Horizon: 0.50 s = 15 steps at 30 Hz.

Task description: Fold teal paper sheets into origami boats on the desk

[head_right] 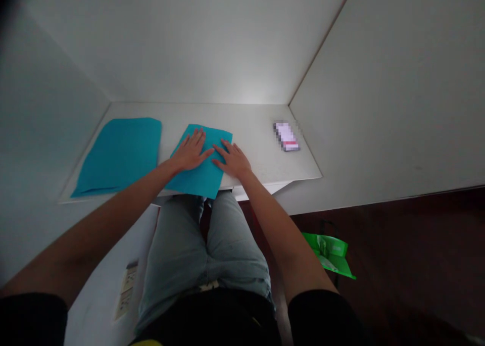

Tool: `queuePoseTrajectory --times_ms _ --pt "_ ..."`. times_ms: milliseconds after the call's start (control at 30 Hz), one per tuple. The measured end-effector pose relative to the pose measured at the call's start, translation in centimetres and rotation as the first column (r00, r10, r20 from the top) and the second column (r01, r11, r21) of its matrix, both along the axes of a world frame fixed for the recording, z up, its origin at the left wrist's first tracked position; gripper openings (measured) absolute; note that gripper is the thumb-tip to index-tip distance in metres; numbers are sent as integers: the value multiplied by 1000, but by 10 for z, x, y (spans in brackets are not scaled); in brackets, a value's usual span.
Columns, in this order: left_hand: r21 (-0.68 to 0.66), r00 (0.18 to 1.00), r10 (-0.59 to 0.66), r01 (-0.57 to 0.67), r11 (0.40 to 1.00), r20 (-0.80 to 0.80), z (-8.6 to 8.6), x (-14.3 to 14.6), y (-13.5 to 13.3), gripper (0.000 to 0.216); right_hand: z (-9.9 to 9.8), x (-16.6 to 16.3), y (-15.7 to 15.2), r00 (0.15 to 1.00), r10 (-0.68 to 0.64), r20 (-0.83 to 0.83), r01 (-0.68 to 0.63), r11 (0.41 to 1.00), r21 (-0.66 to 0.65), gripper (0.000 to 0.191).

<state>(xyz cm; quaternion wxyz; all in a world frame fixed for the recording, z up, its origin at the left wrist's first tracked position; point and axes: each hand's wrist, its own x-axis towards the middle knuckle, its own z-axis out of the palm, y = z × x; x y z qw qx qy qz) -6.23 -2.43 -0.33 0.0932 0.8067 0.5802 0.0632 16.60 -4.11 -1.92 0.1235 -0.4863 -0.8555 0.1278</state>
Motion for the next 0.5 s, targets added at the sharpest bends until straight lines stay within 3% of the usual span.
queuePoseTrajectory --times_ms 100,233,500 --pt "-26 1000 18 -18 1000 -15 -11 -8 -38 84 -2 1 3 999 -20 -39 20 1000 14 57" --pt "62 999 38 -36 997 -29 -22 -32 -79 82 -4 2 6 991 -101 -85 104 994 36 47" --pt "129 993 -108 114 985 -54 -16 -60 -131 111 -3 3 6 986 -106 -130 125 982 141 39"
